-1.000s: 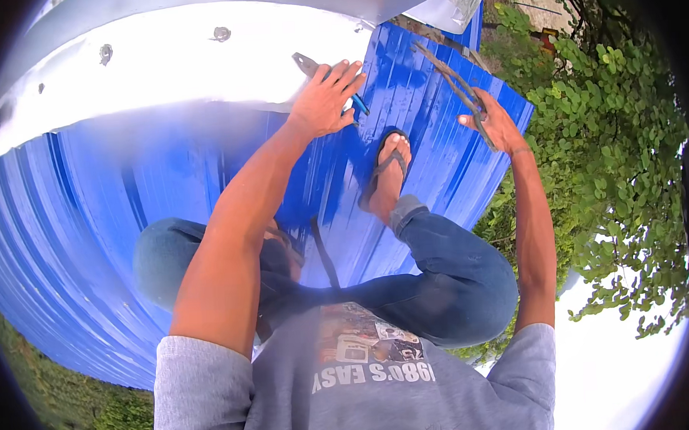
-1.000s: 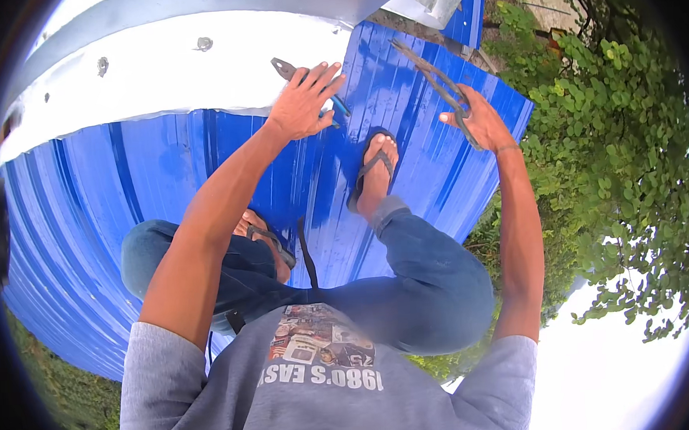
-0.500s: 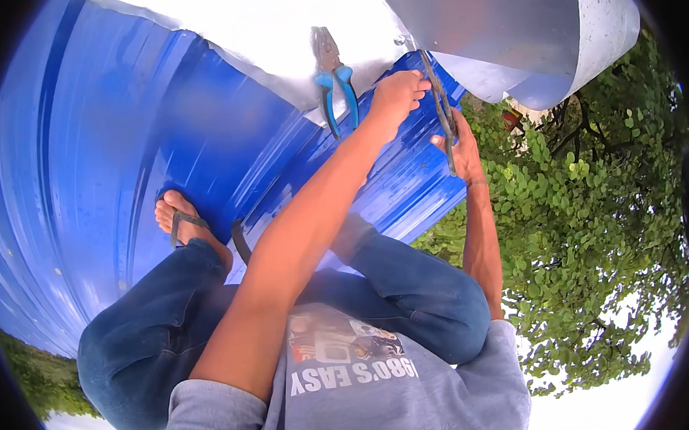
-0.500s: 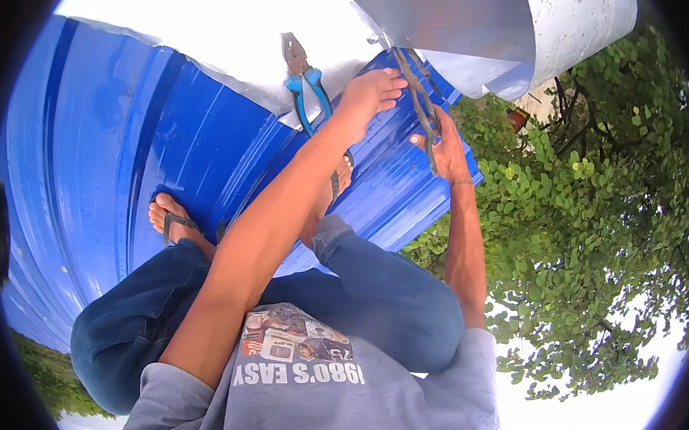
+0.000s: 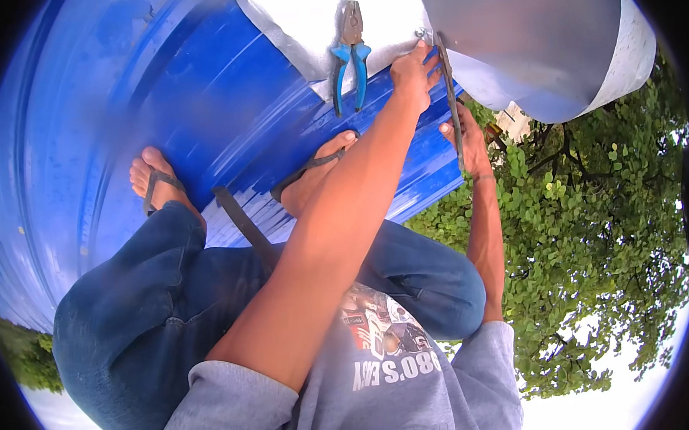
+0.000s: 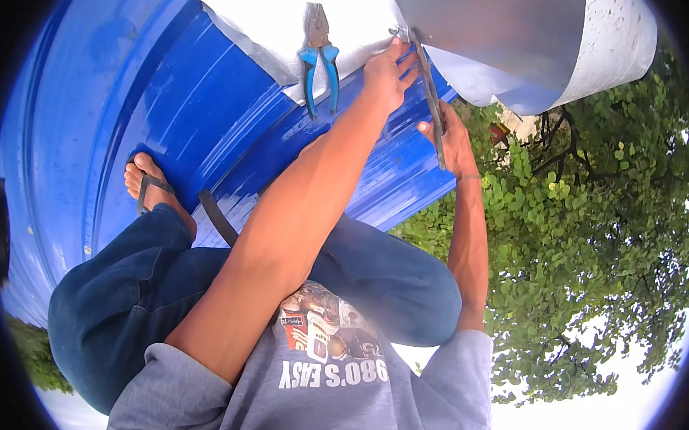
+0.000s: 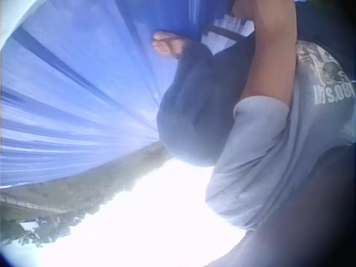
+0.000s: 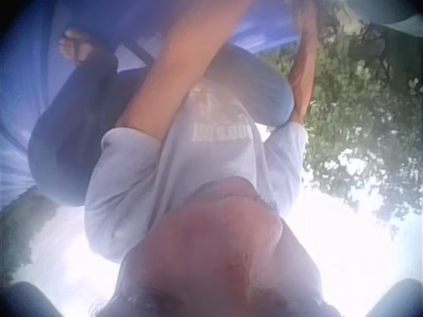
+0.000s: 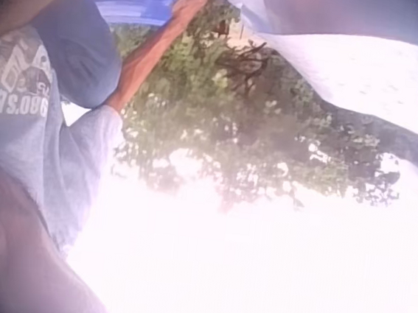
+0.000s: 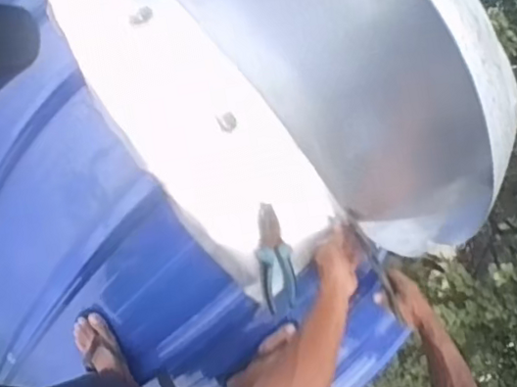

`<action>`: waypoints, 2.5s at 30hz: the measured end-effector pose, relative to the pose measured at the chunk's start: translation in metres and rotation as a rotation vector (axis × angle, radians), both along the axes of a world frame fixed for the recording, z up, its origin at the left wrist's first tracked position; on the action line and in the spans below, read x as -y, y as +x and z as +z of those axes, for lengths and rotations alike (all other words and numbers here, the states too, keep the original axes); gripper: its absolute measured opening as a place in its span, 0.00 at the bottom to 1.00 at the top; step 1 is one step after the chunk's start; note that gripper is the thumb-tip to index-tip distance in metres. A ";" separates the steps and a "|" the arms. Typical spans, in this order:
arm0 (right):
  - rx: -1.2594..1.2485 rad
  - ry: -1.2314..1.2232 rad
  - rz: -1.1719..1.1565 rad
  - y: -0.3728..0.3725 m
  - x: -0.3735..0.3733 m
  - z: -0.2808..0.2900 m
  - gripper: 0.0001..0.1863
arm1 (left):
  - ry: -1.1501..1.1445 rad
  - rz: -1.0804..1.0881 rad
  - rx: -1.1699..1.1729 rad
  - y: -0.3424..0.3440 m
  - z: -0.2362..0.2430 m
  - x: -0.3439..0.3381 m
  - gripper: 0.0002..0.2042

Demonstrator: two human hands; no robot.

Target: The person trims a metal ridge cap with shears and positions it on a corrugated blue roof.

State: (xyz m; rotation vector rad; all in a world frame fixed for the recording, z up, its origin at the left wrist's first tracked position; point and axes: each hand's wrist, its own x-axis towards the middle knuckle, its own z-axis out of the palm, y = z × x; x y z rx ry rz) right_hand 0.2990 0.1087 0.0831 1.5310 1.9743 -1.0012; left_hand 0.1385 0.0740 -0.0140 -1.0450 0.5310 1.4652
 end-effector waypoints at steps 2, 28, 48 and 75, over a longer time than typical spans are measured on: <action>0.000 -0.004 -0.015 -0.005 0.003 0.000 0.41 | 0.013 -0.012 -0.003 0.001 -0.003 -0.001 0.19; -0.011 -0.011 -0.169 0.001 0.025 -0.024 0.40 | -0.081 -0.095 -0.055 0.003 -0.009 -0.011 0.13; -0.046 0.144 -0.113 -0.006 0.038 -0.026 0.35 | 0.026 -0.135 -0.038 -0.001 -0.010 -0.005 0.14; 0.121 0.210 -0.129 -0.023 0.040 -0.015 0.32 | 0.040 -0.145 -0.083 -0.003 -0.010 0.000 0.15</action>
